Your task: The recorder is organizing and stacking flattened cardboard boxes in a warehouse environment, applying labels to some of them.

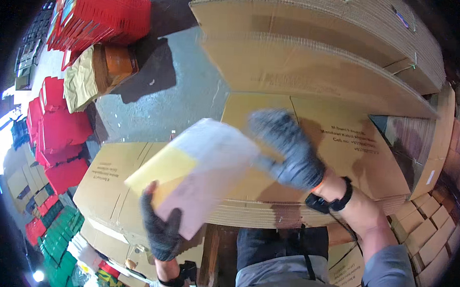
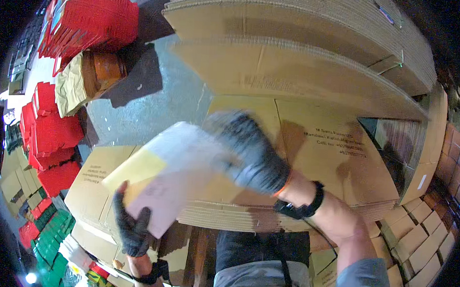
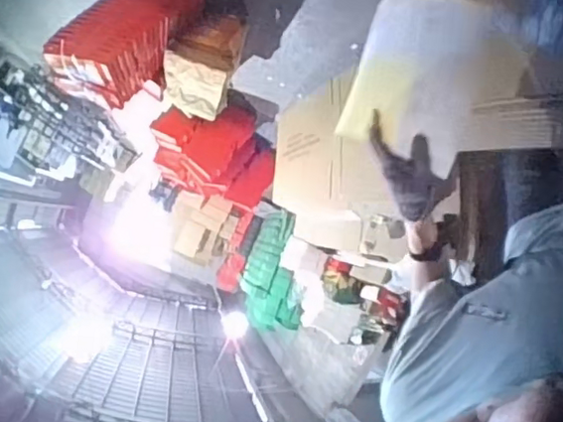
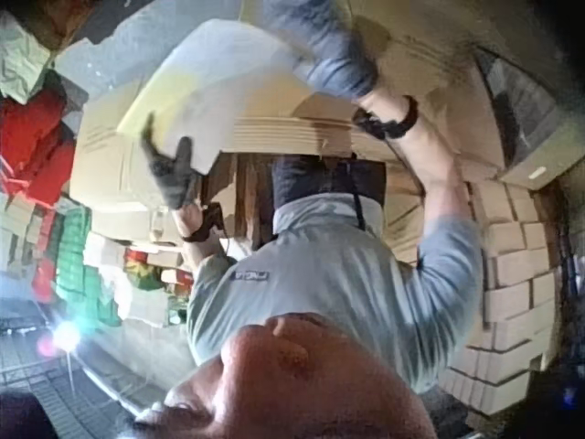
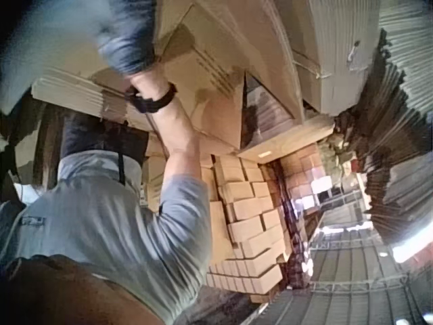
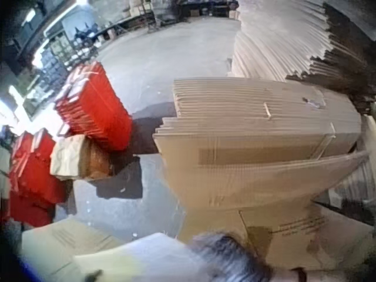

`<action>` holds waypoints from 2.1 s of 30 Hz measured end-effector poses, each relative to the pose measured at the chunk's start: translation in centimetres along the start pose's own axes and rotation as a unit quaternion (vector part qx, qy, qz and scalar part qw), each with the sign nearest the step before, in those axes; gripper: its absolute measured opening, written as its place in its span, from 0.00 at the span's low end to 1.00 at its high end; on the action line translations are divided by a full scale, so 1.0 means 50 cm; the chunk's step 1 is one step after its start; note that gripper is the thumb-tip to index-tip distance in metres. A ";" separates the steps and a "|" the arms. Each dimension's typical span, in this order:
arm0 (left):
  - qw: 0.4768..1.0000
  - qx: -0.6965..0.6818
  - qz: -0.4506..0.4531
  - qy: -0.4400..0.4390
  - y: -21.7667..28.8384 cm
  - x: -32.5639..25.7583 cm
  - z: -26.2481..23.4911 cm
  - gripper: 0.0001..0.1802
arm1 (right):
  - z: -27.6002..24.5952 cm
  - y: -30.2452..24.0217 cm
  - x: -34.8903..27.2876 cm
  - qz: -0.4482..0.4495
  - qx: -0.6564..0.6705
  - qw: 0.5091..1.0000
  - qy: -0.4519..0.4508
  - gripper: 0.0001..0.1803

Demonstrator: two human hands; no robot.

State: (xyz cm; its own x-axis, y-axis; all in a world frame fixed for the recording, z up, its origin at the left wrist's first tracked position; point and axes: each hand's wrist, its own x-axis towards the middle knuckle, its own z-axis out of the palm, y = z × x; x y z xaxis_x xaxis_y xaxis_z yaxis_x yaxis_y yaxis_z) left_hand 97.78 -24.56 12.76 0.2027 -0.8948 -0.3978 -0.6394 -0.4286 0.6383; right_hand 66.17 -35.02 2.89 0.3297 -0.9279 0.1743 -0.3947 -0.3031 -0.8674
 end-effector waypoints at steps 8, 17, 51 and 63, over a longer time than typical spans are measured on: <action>0.983 -0.117 -0.023 -0.141 0.047 0.040 0.106 0.27 | 0.126 -0.032 -0.036 0.009 0.094 0.977 -0.193 0.19; 0.956 -0.207 -0.147 -0.148 0.015 0.040 0.186 0.13 | 0.121 0.003 -0.107 -0.065 -0.042 0.991 -0.105 0.12; 0.964 0.101 -0.091 0.230 -0.330 0.005 0.373 0.32 | 0.507 0.820 -0.183 0.400 -0.126 0.807 -0.417 0.32; 0.967 0.066 -0.140 0.200 -0.334 0.013 0.362 0.29 | 0.515 0.700 -0.165 0.500 -0.376 0.675 -0.391 0.50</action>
State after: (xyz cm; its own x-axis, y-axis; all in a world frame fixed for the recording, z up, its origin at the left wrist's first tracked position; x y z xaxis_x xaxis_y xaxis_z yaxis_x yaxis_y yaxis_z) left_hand 95.17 -15.74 -10.07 0.6359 -0.7335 -0.2400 -0.6011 -0.6658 0.4422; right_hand 71.72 -32.36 -40.94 -0.1877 -0.4412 -0.8776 -0.9822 0.0931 0.1632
